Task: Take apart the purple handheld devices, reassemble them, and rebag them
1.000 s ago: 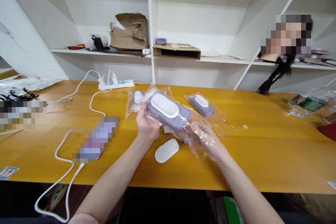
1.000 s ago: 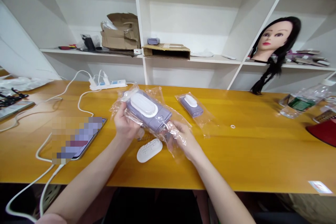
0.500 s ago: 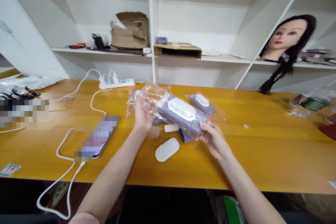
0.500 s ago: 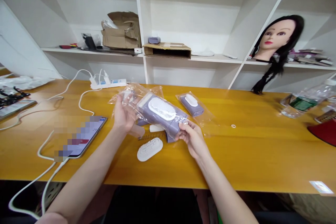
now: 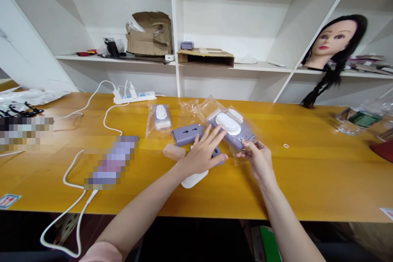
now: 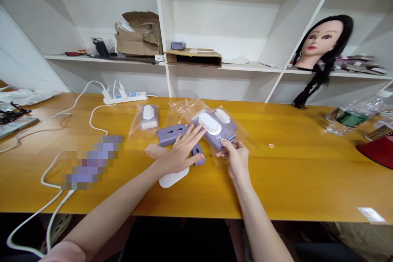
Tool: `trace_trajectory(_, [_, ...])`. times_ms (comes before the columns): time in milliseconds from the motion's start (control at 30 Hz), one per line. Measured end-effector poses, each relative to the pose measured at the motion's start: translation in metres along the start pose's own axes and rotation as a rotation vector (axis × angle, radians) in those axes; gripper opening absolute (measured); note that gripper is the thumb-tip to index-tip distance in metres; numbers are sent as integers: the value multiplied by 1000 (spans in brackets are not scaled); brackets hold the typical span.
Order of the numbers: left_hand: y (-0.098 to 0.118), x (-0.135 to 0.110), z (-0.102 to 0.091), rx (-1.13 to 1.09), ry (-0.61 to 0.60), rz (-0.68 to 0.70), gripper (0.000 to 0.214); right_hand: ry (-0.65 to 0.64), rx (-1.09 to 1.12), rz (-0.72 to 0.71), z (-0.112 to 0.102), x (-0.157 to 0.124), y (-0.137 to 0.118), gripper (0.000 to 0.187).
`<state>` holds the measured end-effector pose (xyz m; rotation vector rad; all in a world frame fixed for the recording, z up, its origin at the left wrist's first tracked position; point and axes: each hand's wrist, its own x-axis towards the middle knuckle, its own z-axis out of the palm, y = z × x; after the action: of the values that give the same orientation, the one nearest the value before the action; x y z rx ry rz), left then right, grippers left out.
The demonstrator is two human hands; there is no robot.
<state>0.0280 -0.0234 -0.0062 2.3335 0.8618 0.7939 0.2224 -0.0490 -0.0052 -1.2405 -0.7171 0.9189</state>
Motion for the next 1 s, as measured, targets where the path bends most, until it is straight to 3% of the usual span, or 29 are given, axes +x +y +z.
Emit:
trace_trajectory(100, [2,4,3,17,-51,6,65,5,-33,15,-1,-2,1,30])
trace_trajectory(367, [-20,19,2,30,13,-85,68,35,-94,-34,-23,-10,1,34])
trace_trajectory(567, [-32,36,11,45,51,-177,77,123,-196,-96,-64,-22,-10,27])
trace_trajectory(700, [-39,40,16,38,52,-234,72,221,-79,-169,-101,-31,-33,17])
trace_trajectory(767, [-42,41,19,0,65,-241,65,182,-41,-185,-110,-33,-45,17])
trace_trajectory(867, [-46,44,20,-188,157,-174,49,173,30,-265,-104,-31,-55,14])
trace_trajectory(1000, [-37,43,7,-792,429,-124,37,-33,49,-162,-62,-21,-45,17])
